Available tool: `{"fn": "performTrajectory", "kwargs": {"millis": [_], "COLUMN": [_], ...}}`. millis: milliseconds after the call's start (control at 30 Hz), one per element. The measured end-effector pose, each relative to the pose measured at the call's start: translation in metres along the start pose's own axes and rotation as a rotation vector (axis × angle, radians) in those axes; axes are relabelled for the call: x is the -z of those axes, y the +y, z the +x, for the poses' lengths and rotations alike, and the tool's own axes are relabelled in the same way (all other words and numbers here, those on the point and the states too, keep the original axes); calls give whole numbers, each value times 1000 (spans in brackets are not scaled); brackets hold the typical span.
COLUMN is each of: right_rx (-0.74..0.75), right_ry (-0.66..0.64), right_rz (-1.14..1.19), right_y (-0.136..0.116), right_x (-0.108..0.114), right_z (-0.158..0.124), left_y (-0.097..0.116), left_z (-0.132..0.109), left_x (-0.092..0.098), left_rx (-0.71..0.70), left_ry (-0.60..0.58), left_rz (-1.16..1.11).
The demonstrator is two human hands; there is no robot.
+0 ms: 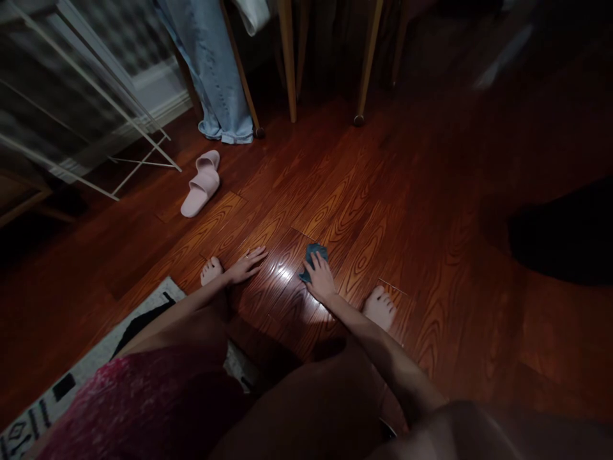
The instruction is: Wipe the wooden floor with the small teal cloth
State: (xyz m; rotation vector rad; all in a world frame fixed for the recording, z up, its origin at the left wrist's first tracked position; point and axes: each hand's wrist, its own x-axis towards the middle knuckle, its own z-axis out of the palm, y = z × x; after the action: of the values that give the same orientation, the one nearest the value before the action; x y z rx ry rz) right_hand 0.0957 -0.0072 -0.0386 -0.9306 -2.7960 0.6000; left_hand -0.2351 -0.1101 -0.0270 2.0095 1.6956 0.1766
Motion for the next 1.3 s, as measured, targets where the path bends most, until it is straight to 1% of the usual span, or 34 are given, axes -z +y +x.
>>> {"fn": "performTrajectory", "kwargs": {"millis": [100,167,200,233,300,433,500,600,667,767,833,900,933,1000,1067,1133,1233,1267,1300], "right_rx": [273,410,429,418,345,218,172,160,222,431,559,619,618,565,461,328,146,116,120], "right_ry": [-194,-269,-278,-272,-242,-191,-149,-122,-166,-312,-391,-420,-419,-399,-349,-258,-119,-102,-113], "right_rz": [-40,-53,-56,-57,-52,-37,-20,-10,-19,-6,29,65,75,78,77,90,79,59,36], "right_y": [-23,-38,-43,-48,-51,-38,-28,-22,-26,-40,-49,-53,-53,-48,-40,-30,-23,-24,-26], "right_x": [-5,-10,-12,-13,-14,-9,-7,-7,-12,-23,-30,-34,-34,-31,-25,-19,-14,-14,-16], "right_z": [-4,-3,0,5,17,42,44,30,14,-4,-8,-6,-3,3,9,12,8,4,1], "left_y": [0,0,0,0,0,0,0,-1,-1,-1,0,0,0,0,-1,-2,-3,-4,-4], "left_z": [0,0,0,0,0,1,1,0,0,0,0,0,0,0,0,0,0,0,0], "left_x": [0,-1,-1,-1,-1,-2,-2,-3,-2,-2,-1,-1,-1,-1,-2,-3,-4,-4,-4], "left_rx": [-2,-1,-1,-2,-6,-10,-14,-15,-14,-9,-3,-1,-2,-8,-11,-14,-27,-31,-32], "left_ry": [-4,-3,-4,-6,-6,1,-1,2,7,9,4,-1,-1,2,7,8,3,2,2], "left_rz": [-6,-12,-14,-17,-22,-35,-38,-41,-42,-43,-45,-48,-50,-58,-63,-60,-49,-45,-42]}}
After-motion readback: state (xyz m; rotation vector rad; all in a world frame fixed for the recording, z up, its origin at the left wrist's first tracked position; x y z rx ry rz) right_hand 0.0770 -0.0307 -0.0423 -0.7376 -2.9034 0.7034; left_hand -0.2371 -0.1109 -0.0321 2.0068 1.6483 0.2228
